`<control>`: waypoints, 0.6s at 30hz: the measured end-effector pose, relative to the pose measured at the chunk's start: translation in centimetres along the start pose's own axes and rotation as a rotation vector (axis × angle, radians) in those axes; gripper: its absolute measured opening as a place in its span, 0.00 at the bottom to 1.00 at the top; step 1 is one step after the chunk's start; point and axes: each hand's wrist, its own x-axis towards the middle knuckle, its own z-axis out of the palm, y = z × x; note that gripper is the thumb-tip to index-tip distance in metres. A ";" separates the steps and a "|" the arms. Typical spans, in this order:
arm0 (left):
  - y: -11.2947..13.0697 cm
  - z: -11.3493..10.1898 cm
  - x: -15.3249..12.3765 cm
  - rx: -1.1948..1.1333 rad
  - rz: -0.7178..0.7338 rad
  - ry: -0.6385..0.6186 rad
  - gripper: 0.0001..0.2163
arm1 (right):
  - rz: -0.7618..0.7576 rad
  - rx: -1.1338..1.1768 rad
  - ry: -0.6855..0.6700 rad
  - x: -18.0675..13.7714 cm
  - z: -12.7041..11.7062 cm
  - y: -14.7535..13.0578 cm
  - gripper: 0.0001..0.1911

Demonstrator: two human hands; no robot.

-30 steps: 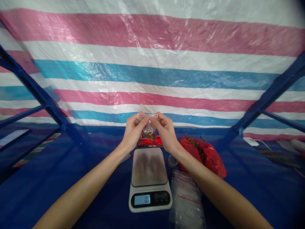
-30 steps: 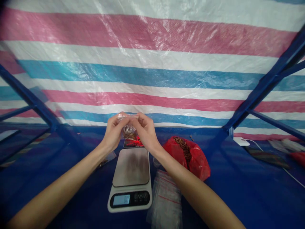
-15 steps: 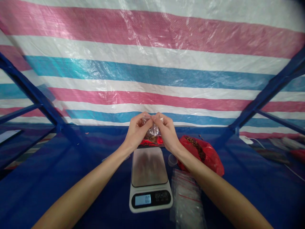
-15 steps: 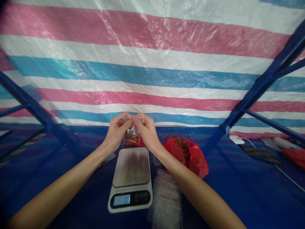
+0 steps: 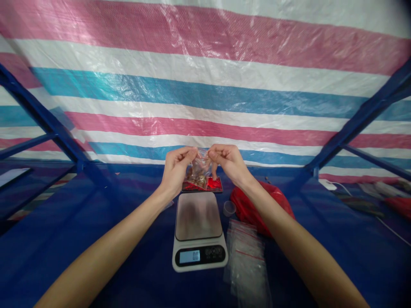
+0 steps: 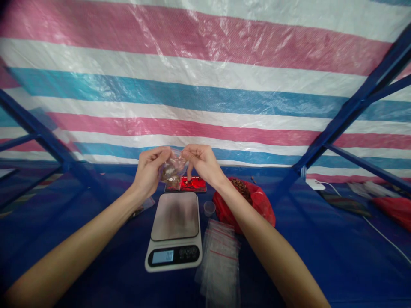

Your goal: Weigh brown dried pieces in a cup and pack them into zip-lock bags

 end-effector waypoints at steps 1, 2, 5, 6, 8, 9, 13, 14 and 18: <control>0.1 -0.1 -0.2 -0.016 -0.039 0.005 0.17 | 0.017 -0.021 -0.028 0.0 0.0 0.0 0.25; 0.2 -0.4 -0.4 -0.030 -0.076 0.010 0.18 | 0.037 -0.042 -0.058 0.1 -0.1 0.1 0.25; 0.5 -2.4 -1.1 -0.030 -0.215 0.013 0.20 | 0.082 -0.071 -0.133 0.1 -0.4 -0.4 0.23; 0.7 -3.5 -1.4 -0.015 -0.277 0.014 0.20 | 0.077 -0.076 -0.131 0.0 -0.7 -0.9 0.22; 0.7 -6.5 -2.2 0.093 -0.369 0.054 0.22 | 0.015 -0.095 -0.063 -0.2 -1.2 -2.3 0.20; 0.6 -8.2 -2.6 0.176 -0.389 0.096 0.24 | -0.038 -0.110 -0.004 -0.4 -1.5 -3.2 0.19; -1.3 -14.3 -4.5 0.603 -0.265 0.102 0.28 | -0.253 -0.150 0.234 -1.1 -1.8 -6.2 0.14; -1.9 -15.3 -4.9 0.648 -0.242 0.087 0.27 | -0.286 -0.156 0.283 -1.2 -1.7 -6.6 0.12; -3.3 -16.4 -5.3 0.781 -0.173 0.015 0.24 | -0.372 -0.170 0.408 -1.4 -1.3 -7.9 0.08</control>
